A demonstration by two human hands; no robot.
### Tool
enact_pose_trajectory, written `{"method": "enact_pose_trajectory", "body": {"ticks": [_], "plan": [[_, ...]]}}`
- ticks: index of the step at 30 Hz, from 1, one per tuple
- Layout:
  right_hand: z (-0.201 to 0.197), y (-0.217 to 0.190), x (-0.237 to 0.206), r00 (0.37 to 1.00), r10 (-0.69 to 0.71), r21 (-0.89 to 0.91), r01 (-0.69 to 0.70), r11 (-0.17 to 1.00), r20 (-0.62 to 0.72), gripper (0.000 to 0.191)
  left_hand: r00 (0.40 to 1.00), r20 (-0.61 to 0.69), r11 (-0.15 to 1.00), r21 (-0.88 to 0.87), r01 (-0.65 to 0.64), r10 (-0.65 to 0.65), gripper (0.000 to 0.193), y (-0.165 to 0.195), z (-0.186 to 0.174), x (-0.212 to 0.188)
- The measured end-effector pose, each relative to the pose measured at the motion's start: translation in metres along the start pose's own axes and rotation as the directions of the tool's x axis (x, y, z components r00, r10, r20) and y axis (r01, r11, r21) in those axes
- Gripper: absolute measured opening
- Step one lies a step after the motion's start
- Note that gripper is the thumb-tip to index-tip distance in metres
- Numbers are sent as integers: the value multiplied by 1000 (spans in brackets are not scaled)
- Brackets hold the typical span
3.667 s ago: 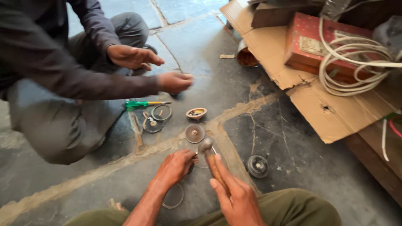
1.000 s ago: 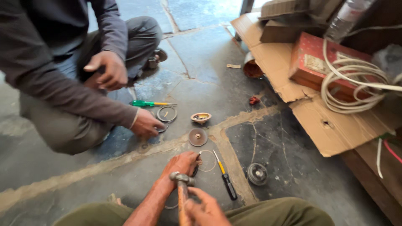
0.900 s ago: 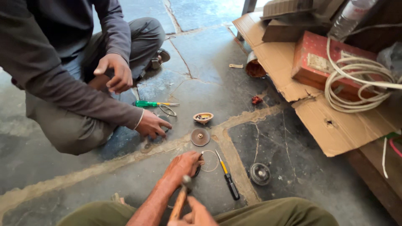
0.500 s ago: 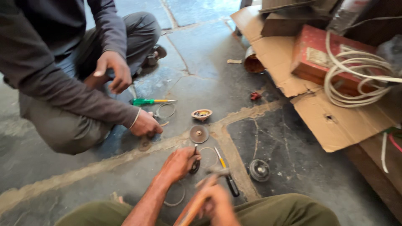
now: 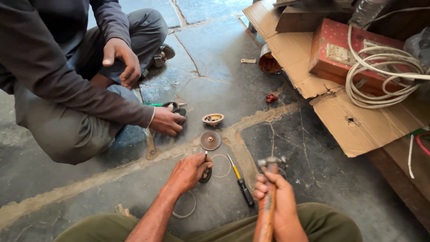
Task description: The person sits on the floor and uses a hammer and screwdriver to work on small circular metal components. Another person sits nearby and uses a screwdriver to disassemble and reassemble a similar component. The camera wearer repeatedly taps a small metal piece with the hammer while holding it with the screwdriver.
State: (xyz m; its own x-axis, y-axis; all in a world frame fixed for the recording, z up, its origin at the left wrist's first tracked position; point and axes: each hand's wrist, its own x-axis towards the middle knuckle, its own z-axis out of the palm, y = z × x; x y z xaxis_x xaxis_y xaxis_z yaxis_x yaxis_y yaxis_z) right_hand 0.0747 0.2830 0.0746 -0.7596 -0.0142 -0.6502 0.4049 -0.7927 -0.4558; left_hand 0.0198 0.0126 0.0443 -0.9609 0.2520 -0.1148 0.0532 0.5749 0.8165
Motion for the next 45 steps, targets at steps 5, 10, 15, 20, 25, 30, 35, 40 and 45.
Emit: {"method": "enact_pose_trajectory", "body": {"ticks": [5, 10, 15, 20, 25, 30, 35, 40, 45], "plan": [[43, 28, -33, 992, -124, -574, 104, 812, 3, 43, 998, 26, 995, 75, -65, 63, 18, -1, 6, 1], [73, 46, -61, 955, -241, -793, 282, 540, 175, 57, 988, 68, 979, 136, -150, 141, 19, -3, 8, 1], [80, 48, -63, 848, -438, -885, 418, 205, 299, 70, 988, 43, 982, 112, -154, 150, 17, -5, 8, -1], [80, 53, -55, 929, -291, -942, 285, 176, 226, 67, 984, 34, 982, 67, -176, 174, 15, -9, 13, 1], [75, 62, -53, 902, -297, -935, 348, 72, 313, 64, 981, 38, 982, 19, -189, 188, 18, -17, 19, 1], [63, 57, -43, 964, -248, -924, 177, 340, 93, 52, 979, 16, 979, 29, -203, 203, 20, -18, 19, 1], [50, 40, -34, 952, -289, -772, 260, 580, 103, 44, 990, 23, 990, 5, -142, 142, 20, -19, 18, -1], [52, 40, -43, 876, -427, -713, 447, 540, 225, 49, 968, 8, 966, 55, -253, 253, 14, -18, 21, -2], [70, 50, -62, 878, -387, -848, 416, 330, 280, 63, 969, 70, 964, 107, -245, 238, 17, -13, 19, -4]]}}
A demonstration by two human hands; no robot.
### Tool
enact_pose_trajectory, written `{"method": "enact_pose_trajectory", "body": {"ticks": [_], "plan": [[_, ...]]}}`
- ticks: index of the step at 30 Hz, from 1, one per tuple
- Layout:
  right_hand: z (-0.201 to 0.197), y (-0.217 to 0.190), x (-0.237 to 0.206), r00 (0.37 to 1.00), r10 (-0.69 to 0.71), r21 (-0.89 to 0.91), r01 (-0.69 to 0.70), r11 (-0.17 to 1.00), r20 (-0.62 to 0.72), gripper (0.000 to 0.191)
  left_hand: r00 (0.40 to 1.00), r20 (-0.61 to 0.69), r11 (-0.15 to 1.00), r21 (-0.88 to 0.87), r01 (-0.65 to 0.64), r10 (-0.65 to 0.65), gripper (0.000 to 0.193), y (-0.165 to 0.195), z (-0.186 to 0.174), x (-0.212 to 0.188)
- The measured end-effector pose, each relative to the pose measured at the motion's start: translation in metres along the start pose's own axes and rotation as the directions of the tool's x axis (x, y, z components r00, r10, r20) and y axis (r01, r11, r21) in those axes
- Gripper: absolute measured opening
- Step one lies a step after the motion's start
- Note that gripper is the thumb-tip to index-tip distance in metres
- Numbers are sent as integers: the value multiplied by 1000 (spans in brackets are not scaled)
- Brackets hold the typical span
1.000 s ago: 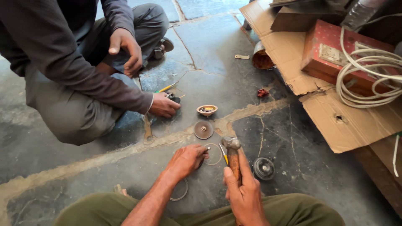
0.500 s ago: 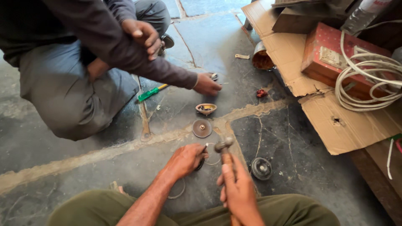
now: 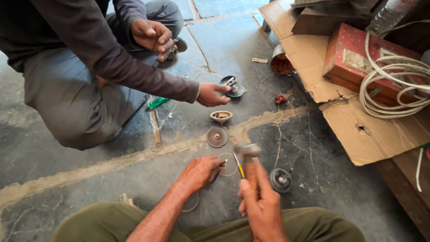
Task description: The person sits on the floor and uses a hammer and screwdriver to work on small circular metal components. Another person sits nearby and uses a screwdriver to disassemble and reassemble a similar component. The camera wearer repeatedly taps a small metal piece with the hammer while holding it with the screwdriver.
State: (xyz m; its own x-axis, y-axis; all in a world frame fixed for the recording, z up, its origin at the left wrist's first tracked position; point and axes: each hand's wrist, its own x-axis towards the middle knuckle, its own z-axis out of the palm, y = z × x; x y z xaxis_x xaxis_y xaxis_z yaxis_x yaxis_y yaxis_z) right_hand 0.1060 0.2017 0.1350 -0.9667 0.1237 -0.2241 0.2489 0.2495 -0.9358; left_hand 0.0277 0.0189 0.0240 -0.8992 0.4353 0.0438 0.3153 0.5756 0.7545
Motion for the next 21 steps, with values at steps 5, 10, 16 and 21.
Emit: {"method": "enact_pose_trajectory", "body": {"ticks": [5, 10, 16, 21], "plan": [[5, -19, -11, 987, 122, -175, -102, 979, 103, 67, 1000, -10, 1000, -8, -24, 24, 14, 0, 0, -1], [4, -24, -9, 998, -5, -306, 26, 952, 70, 68, 1000, 13, 1000, -9, -12, 12, 17, -4, 1, -4], [-2, -19, -9, 993, 99, -194, -85, 977, 64, 70, 1000, 6, 1000, 19, -6, 6, 18, -2, 2, 1], [-4, -10, -15, 963, -241, -187, 217, 958, -119, 61, 1000, -3, 1000, -20, -20, 20, 17, -3, 1, -1]]}}
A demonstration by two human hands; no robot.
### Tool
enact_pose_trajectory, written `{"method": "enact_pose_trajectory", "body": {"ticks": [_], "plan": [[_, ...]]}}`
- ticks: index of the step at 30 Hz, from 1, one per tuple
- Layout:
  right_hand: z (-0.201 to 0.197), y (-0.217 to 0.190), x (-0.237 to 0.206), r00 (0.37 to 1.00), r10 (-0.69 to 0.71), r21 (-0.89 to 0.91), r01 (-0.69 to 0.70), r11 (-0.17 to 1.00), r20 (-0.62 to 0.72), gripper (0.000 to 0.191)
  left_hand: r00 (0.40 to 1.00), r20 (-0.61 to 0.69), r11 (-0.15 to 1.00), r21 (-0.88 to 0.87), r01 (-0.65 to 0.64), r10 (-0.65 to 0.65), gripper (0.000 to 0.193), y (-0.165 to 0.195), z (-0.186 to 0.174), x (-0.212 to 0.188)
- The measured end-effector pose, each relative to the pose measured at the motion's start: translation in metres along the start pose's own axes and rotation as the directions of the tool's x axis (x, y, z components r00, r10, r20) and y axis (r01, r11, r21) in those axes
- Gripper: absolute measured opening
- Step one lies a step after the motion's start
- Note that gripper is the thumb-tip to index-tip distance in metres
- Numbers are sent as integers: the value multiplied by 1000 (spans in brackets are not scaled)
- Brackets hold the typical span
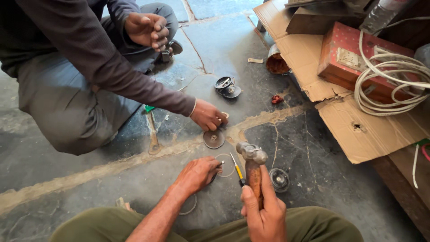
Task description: The person sits on the floor and uses a hammer and screwdriver to work on small circular metal components. Another person sits nearby and uses a screwdriver to disassemble and reassemble a similar component. The camera wearer repeatedly taps a small metal piece with the hammer while holding it with the screwdriver.
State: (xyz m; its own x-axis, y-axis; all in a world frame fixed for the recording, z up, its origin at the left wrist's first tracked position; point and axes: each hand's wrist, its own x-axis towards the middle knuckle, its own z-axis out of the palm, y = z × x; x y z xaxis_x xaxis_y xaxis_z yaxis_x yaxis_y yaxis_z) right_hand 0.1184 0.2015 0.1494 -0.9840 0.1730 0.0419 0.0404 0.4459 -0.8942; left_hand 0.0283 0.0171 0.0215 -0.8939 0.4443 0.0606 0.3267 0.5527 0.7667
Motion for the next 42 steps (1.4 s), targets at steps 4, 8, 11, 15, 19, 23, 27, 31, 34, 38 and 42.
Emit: {"method": "enact_pose_trajectory", "body": {"ticks": [4, 8, 11, 15, 19, 23, 27, 31, 34, 38, 42], "plan": [[2, 11, 7, 938, -326, -169, 342, 924, 117, 55, 1000, 16, 1000, -4, 16, -16, 16, 2, 0, 1], [3, 19, 7, 942, 247, -35, -245, 969, 227, 59, 999, -3, 999, 30, 33, -33, 12, 6, 0, 4], [4, 24, 9, 879, 395, 226, -456, 861, 266, 56, 1000, -7, 999, -21, 28, -28, 15, 8, -1, 3], [2, 35, 25, 832, 479, 397, -555, 731, 281, 50, 996, 36, 997, 18, 80, -80, 19, 11, -2, 6], [-4, 43, 31, 805, 521, 415, -592, 691, 282, 46, 997, 19, 997, -20, 71, -70, 21, 12, -5, 6], [-4, 45, 30, 808, 515, 395, -589, 705, 287, 46, 997, 16, 997, -18, 75, -74, 21, 14, -8, 7], [-1, 42, 31, 800, 510, 389, -600, 700, 316, 50, 995, 37, 996, 3, 94, -94, 22, 15, -10, 8], [0, 33, 28, 832, 480, 352, -554, 755, 280, 53, 998, 7, 998, -16, 58, -57, 19, 17, -9, 8], [-1, 23, 21, 876, 432, 292, -479, 828, 215, 58, 998, 15, 999, -1, 53, -53, 17, 18, -9, 8], [0, 11, 15, 952, 240, 156, -271, 950, 192, 63, 998, 12, 998, -8, 54, -54, 13, 18, -11, 9], [0, 7, 16, 888, 327, -24, -338, 941, 324, 65, 999, 24, 999, -8, 48, -48, 13, 17, -10, 9]]}}
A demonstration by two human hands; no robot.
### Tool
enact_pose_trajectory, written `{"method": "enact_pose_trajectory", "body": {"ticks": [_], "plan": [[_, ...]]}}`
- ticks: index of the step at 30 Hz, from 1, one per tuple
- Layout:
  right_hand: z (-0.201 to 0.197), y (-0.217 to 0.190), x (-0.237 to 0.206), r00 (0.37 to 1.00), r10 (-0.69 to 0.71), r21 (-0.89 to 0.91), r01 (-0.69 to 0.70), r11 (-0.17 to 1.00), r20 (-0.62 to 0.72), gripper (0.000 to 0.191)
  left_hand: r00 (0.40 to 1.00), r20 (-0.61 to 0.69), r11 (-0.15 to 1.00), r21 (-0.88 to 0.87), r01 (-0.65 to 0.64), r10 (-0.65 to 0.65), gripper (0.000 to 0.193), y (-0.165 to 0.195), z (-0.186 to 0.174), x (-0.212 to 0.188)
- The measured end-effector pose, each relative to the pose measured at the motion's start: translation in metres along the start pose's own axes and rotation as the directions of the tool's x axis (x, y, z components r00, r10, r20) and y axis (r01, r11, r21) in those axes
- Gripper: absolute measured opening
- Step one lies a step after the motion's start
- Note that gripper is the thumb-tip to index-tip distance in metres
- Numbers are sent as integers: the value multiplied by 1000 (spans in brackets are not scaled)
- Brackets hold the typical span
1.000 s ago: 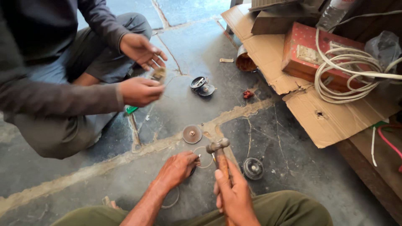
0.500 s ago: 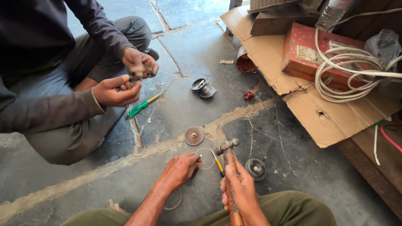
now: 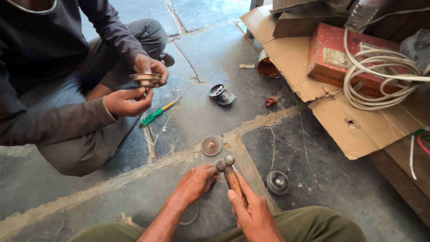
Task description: The person sits on the floor and uses a hammer and screwdriver to work on small circular metal components. Another person sits nearby and uses a screwdriver to disassemble and reassemble a similar component. The camera wearer repeatedly taps a small metal piece with the hammer while holding it with the screwdriver.
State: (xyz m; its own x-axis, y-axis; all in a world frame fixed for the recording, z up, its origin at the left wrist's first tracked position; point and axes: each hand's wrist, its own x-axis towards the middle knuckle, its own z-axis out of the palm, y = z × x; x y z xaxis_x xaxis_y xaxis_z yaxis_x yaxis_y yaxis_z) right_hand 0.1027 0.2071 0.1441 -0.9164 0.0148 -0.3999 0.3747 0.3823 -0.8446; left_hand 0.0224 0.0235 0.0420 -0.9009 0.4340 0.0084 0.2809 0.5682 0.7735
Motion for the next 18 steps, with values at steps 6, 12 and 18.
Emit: {"method": "enact_pose_trajectory", "body": {"ticks": [6, 12, 18], "plan": [[-5, 3, -3, 972, -158, 10, 163, 987, -171, 67, 1000, 4, 1000, 21, 19, -19, 14, -2, 2, -1], [-7, 7, -1, 998, -25, -26, 23, 999, -54, 67, 1000, 3, 1000, 14, -19, 19, 11, 0, 3, 3], [-4, 10, -7, 875, -416, -42, 419, 907, -246, 61, 999, 30, 999, 46, 22, -23, 15, -1, 1, -1]]}}
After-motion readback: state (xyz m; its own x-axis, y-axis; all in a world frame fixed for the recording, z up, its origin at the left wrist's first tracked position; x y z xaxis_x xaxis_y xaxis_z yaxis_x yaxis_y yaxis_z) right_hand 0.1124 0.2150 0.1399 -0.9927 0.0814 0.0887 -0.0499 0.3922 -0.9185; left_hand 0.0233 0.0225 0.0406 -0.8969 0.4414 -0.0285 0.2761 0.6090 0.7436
